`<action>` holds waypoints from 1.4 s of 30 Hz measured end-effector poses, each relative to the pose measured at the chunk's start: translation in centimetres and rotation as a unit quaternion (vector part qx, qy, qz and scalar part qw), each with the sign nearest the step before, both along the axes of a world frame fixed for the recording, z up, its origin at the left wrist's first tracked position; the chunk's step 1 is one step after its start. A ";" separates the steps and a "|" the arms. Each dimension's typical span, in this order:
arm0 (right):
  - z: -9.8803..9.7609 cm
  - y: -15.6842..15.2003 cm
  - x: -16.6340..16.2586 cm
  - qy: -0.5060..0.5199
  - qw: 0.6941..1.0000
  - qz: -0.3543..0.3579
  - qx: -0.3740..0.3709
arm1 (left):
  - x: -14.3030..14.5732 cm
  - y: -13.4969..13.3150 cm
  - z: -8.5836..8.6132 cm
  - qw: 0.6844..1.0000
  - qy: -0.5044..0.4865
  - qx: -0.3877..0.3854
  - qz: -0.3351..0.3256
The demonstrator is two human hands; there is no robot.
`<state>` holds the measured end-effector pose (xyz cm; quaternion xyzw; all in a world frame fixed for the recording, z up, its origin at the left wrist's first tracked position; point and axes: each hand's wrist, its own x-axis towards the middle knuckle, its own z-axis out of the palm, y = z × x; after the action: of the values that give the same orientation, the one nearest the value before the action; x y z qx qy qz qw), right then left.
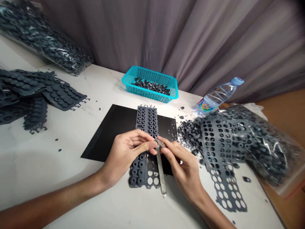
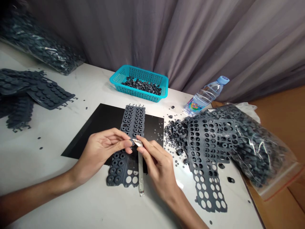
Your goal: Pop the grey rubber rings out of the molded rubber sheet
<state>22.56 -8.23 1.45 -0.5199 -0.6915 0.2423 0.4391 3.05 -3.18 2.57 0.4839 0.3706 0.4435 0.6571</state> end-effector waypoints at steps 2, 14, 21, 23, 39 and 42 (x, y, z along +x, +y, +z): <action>-0.1 0.0 0.0 0.000 1.000 0.000 -0.004 | 0.0 0.0 0.0 1.000 0.001 -0.001 0.001; 0.0 0.0 -0.1 -0.001 1.000 -0.007 -0.006 | 0.0 0.0 0.1 1.000 0.001 0.008 -0.001; 0.2 0.1 -0.1 0.005 1.000 -0.005 -0.022 | -0.2 -0.1 0.3 1.000 0.016 0.020 -0.003; 0.2 0.1 0.0 0.006 1.000 -0.005 -0.022 | -0.2 -0.1 0.2 0.999 0.020 0.025 0.000; 0.5 0.1 -0.3 0.000 1.000 -0.014 -0.024 | -0.1 0.1 0.4 1.000 0.017 0.020 0.004; 0.4 0.1 -0.3 0.001 1.000 -0.010 -0.020 | -0.1 0.0 0.3 1.000 0.017 0.019 -0.001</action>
<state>22.31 -8.17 1.85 -0.5353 -0.6809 0.2523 0.4314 2.94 -3.13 2.84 0.5042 0.3727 0.4420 0.6415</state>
